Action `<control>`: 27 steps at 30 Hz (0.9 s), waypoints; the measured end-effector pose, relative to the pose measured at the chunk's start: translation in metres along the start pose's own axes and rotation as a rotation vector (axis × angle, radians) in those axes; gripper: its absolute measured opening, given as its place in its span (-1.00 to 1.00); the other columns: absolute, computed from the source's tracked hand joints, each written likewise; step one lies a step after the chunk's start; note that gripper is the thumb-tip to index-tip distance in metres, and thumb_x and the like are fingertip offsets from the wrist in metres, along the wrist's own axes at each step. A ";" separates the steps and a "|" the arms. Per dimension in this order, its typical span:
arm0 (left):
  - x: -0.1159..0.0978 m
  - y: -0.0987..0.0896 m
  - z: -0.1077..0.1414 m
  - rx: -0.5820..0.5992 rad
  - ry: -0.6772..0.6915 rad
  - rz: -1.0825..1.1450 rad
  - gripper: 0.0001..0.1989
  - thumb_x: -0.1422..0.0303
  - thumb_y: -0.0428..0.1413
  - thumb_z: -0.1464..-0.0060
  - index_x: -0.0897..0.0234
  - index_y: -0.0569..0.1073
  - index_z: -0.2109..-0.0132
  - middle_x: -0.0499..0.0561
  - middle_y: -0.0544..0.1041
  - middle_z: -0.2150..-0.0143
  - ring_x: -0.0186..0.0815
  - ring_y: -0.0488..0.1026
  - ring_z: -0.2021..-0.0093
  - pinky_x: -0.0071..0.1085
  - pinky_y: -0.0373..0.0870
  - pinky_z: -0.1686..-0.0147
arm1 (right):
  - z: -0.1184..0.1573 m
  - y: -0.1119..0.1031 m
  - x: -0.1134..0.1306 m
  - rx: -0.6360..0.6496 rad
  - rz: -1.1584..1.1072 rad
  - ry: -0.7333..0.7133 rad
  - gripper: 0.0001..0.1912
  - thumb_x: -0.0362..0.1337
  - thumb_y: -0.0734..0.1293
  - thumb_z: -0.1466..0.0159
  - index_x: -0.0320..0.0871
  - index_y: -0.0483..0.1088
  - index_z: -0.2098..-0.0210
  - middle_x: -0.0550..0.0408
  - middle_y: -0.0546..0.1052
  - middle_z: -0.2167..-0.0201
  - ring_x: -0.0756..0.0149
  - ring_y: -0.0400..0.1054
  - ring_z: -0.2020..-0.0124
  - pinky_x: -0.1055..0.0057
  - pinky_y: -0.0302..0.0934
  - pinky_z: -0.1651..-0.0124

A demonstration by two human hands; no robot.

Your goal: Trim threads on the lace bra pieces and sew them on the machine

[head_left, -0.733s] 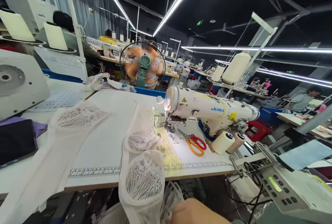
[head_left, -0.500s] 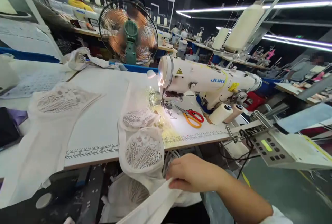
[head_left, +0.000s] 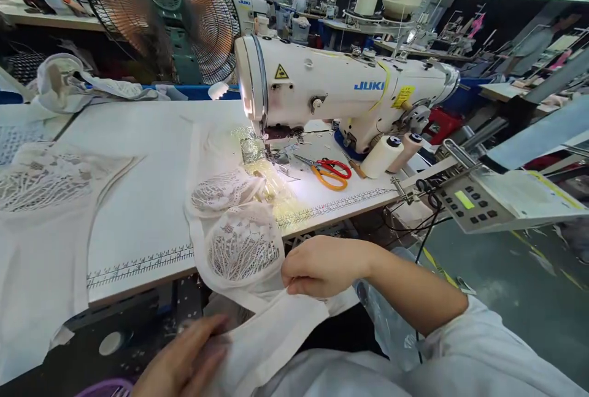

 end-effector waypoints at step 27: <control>-0.054 0.045 -0.056 0.032 -0.350 0.871 -0.81 0.25 0.22 0.01 0.21 0.43 0.47 -0.09 0.34 0.51 -0.35 0.26 0.45 -0.54 0.25 0.48 | 0.003 0.002 -0.007 -0.034 -0.415 -0.117 -0.74 -0.34 0.22 -0.31 -0.22 0.26 0.52 0.23 0.29 0.57 0.47 0.15 0.50 0.53 0.04 0.41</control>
Point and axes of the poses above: each hand's wrist, its own z-axis away from the middle knuckle, its own y-axis out of the palm, x = y × z, the point moved 9 cm from there along -z, towards the middle knuckle
